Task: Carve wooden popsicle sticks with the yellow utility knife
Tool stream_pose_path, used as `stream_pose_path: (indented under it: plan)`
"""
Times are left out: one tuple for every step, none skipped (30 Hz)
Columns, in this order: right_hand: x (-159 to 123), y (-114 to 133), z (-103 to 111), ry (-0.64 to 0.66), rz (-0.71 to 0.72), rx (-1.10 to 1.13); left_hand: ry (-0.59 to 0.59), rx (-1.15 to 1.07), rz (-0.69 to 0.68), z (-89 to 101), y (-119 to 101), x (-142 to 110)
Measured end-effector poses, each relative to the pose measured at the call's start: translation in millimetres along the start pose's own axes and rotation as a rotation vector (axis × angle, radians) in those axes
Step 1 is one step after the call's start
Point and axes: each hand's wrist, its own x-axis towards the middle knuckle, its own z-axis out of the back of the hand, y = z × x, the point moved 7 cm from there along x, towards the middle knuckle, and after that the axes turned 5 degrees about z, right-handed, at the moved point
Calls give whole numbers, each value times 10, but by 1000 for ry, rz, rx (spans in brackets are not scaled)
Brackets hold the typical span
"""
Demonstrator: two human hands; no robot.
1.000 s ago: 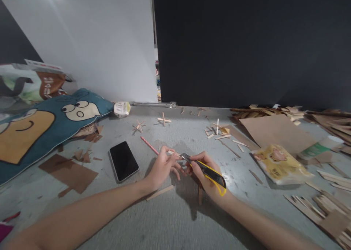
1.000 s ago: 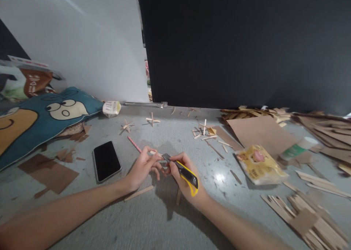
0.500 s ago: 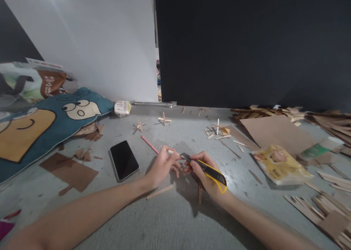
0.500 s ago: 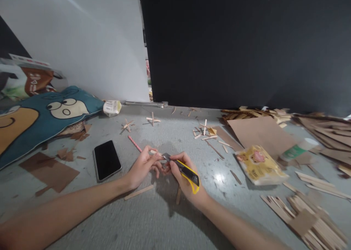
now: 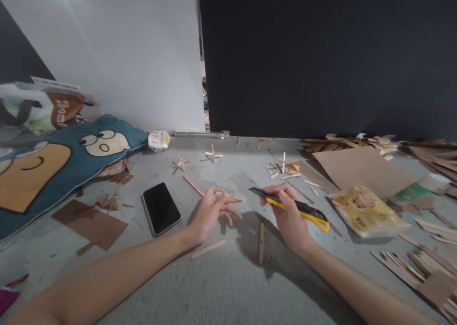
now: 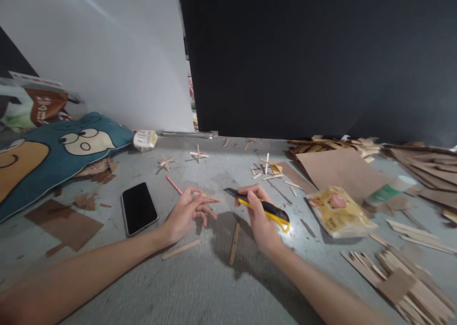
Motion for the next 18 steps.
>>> stream_pose_path:
  plan:
    - [19, 110, 47, -6, 153, -191, 14, 16, 2, -15, 7, -4]
    - [15, 201, 62, -6, 290, -361, 27, 37, 6, -30, 19, -9]
    - [-5, 266, 50, 4, 405, -488, 35, 59, 7, -41, 33, -13]
    - [-33, 297, 8, 43, 494, -578, 38, 82, 11, -47, 50, -16]
    - [-62, 295, -51, 108, 550, -637, 34, 103, 11, -48, 63, -19]
    - [-89, 262, -118, 192, 570, -678, 29, 125, 12, -48, 73, -21]
    - [-117, 219, -182, 276, 576, -703, 24, 150, 15, -48, 81, -24]
    - [-142, 170, -236, 353, 566, -720, 22, 178, 19, -51, 87, -28]
    - [-163, 125, -276, 414, 550, -729, 23, 207, 25, -58, 92, -34]
    - [-176, 87, -302, 458, 531, -732, 26, 237, 29, -67, 94, -41]
    - [-183, 56, -317, 490, 509, -727, 28, 266, 31, -76, 94, -50]
    - [-185, 33, -326, 514, 490, -716, 27, 292, 31, -84, 94, -57]
    - [-184, 15, -334, 537, 472, -701, 24, 314, 30, -89, 94, -64]
    - [-182, 0, -340, 559, 455, -687, 18, 335, 26, -90, 92, -70]
    - [-182, -11, -347, 579, 446, -679, 11, 354, 23, -89, 92, -73]
    - [-183, -17, -353, 596, 445, -676, 6, 372, 21, -88, 94, -75]
    - [-185, -20, -357, 606, 450, -680, 3, 385, 20, -87, 96, -76]
    - [-187, -23, -359, 611, 458, -689, 3, 397, 16, -86, 96, -76]
